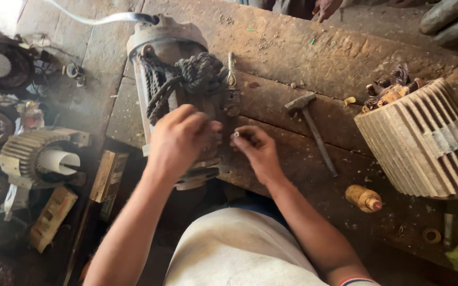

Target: The person works on an electric motor on a cluttered workbench, using a hammer and wrench to adjust and tighten components. The person repeatedly taps and rotates parts of the motor housing while occasionally using a wrench to secure bolts.

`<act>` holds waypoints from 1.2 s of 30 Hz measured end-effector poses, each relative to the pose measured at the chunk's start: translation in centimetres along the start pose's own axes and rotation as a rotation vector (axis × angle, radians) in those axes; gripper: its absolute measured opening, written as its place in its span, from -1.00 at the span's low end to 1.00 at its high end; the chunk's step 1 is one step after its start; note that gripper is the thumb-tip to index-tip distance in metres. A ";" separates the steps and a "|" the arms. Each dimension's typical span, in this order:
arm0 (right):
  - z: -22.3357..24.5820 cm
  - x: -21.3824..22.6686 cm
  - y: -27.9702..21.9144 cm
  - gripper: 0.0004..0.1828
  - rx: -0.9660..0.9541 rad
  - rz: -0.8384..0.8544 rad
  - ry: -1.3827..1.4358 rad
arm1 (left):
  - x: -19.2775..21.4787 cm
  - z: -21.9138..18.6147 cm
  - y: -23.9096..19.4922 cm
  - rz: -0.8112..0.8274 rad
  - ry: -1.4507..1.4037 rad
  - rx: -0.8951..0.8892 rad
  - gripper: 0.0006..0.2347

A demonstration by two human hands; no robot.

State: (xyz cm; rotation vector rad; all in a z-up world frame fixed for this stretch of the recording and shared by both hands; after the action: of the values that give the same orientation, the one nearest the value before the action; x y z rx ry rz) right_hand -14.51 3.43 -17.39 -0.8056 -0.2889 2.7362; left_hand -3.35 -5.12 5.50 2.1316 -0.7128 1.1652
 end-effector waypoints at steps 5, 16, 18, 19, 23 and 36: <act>-9.1 0.0 0.6 -0.67 -0.456 0.005 0.000 | 0.0 -0.5 -0.6 -0.081 0.170 -0.240 -0.85; -15.1 -0.8 2.1 -0.74 -0.678 0.117 0.148 | 0.1 -0.8 -1.0 -0.122 0.192 -0.308 -0.87; -14.8 -2.3 1.6 -0.73 -0.667 0.114 0.300 | 0.5 -0.8 -1.0 -0.129 0.190 -0.305 -0.87; -14.7 -2.7 1.3 -0.74 -0.693 0.084 0.387 | 0.6 -0.8 -1.0 -0.129 0.186 -0.306 -0.86; -13.8 -4.0 0.4 -0.73 -0.776 0.035 0.563 | 1.2 -0.9 -1.0 -0.153 0.170 -0.308 -0.86; -16.2 -2.2 1.9 -0.78 -0.730 0.136 0.329 | 1.9 -1.0 -1.2 -0.170 0.166 -0.286 -0.87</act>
State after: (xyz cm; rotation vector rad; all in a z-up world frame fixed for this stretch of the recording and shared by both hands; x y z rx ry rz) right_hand -4.13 2.75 -30.14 -1.4701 -1.2318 2.5376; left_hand -2.15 -3.97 7.30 1.7976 -0.5724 1.0650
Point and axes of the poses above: each hand's wrist, its own y-axis towards the middle knuckle, its own x-axis out of the back of the hand, z = x × y, the point moved 8 cm from there along y, towards the middle knuckle, and after that the axes turned 2 degrees about -x, right-handed, at the moved point
